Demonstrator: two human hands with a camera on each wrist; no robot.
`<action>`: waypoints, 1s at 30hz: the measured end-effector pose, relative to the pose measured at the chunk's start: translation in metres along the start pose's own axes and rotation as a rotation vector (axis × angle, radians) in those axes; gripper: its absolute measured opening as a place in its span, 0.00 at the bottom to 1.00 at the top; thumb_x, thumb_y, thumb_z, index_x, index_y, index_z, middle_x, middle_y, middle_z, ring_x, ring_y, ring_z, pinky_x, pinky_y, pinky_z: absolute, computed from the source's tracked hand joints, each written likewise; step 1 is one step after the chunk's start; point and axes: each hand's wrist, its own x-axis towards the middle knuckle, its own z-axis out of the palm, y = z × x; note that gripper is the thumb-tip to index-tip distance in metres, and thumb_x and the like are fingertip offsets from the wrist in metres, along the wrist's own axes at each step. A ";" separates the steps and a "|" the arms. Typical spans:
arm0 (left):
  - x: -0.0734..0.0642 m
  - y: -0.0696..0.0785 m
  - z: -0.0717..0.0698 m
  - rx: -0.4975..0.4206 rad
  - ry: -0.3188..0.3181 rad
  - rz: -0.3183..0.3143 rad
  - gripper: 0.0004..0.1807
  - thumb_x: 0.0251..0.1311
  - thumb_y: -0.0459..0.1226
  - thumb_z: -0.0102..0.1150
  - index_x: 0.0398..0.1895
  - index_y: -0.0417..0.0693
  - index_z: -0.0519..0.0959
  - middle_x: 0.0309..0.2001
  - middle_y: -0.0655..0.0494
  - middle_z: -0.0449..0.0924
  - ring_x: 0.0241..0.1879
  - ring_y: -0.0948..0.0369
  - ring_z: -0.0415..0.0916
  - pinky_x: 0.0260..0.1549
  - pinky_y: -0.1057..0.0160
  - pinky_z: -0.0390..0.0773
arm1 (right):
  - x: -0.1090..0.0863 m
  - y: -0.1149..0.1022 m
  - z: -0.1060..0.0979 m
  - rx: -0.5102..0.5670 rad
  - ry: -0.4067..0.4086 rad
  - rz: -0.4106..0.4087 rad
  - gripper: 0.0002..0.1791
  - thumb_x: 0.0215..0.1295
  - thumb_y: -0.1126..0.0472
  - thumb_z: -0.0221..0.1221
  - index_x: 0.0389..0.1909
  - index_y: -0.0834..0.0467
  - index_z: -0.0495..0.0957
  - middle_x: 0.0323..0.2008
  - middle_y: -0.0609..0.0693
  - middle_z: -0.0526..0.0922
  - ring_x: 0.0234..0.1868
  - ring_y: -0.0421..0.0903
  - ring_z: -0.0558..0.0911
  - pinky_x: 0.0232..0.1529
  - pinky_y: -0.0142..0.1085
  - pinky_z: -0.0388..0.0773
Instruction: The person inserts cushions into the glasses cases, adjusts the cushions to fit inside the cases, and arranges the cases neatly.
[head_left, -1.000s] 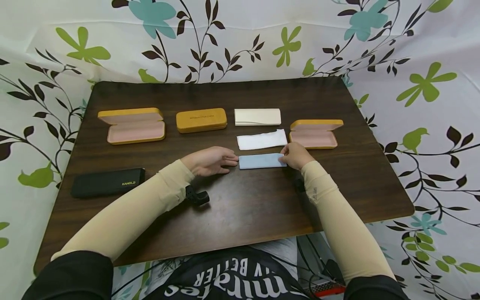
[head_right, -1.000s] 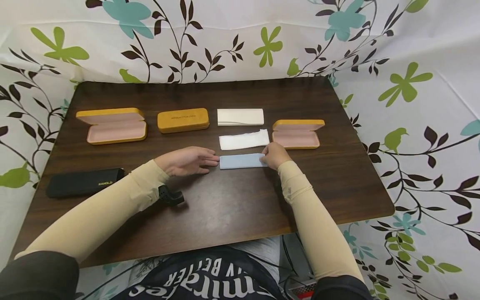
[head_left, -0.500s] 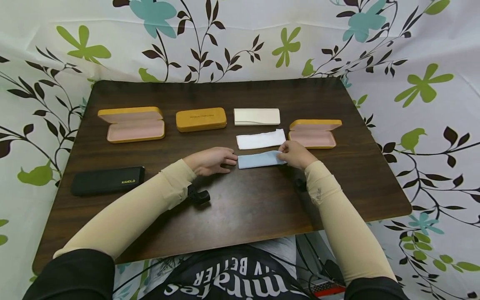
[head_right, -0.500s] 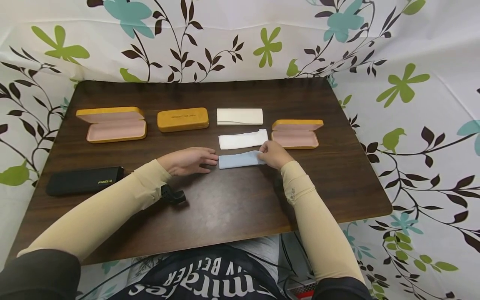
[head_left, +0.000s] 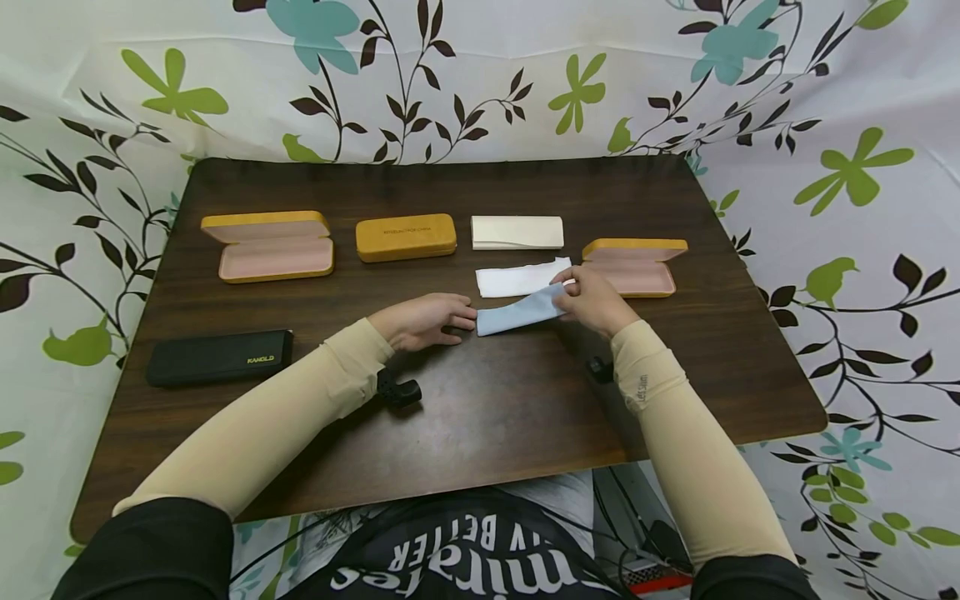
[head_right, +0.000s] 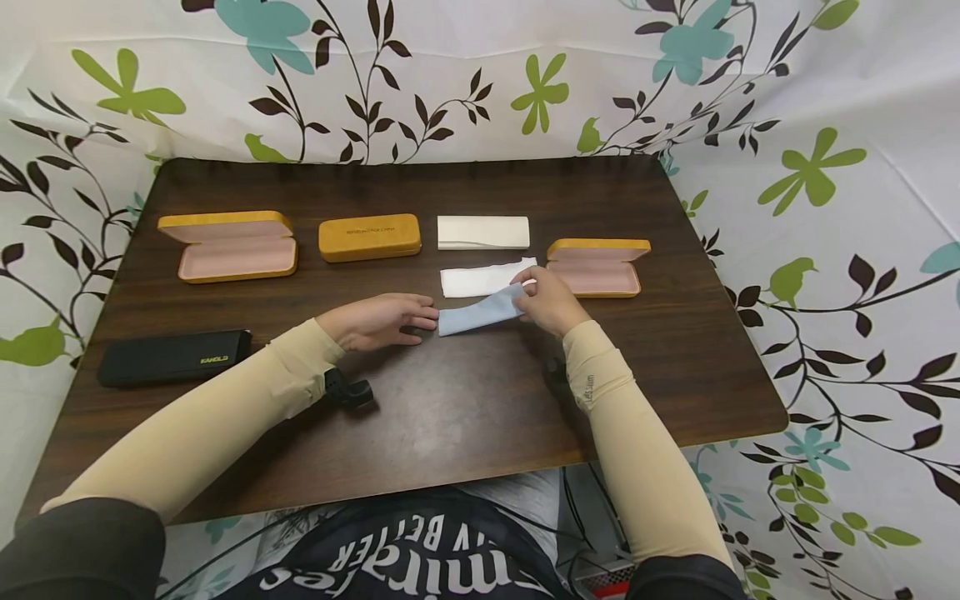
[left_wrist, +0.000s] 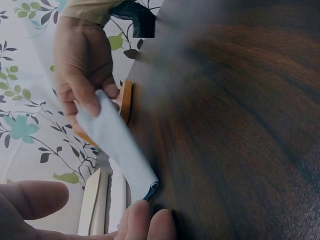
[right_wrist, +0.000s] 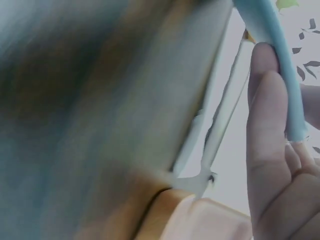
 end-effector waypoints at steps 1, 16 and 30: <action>0.000 0.000 0.000 -0.002 0.001 -0.001 0.35 0.79 0.34 0.39 0.81 0.38 0.39 0.78 0.41 0.50 0.75 0.48 0.54 0.72 0.46 0.58 | -0.001 -0.002 0.001 0.009 -0.004 -0.015 0.19 0.72 0.72 0.56 0.61 0.68 0.69 0.43 0.64 0.79 0.40 0.54 0.84 0.49 0.51 0.83; 0.006 -0.006 -0.002 -0.002 0.010 0.069 0.28 0.83 0.45 0.29 0.71 0.29 0.56 0.54 0.47 0.64 0.57 0.54 0.65 0.73 0.51 0.56 | -0.017 -0.046 0.009 0.166 -0.117 -0.161 0.20 0.74 0.72 0.55 0.64 0.69 0.68 0.54 0.66 0.82 0.42 0.48 0.84 0.52 0.52 0.81; 0.006 -0.013 -0.022 -0.180 -0.060 0.110 0.26 0.81 0.54 0.29 0.51 0.40 0.67 0.47 0.46 0.75 0.51 0.53 0.75 0.67 0.50 0.68 | -0.020 -0.056 0.007 0.232 -0.128 -0.144 0.20 0.74 0.71 0.55 0.64 0.67 0.68 0.52 0.64 0.82 0.45 0.49 0.82 0.45 0.37 0.84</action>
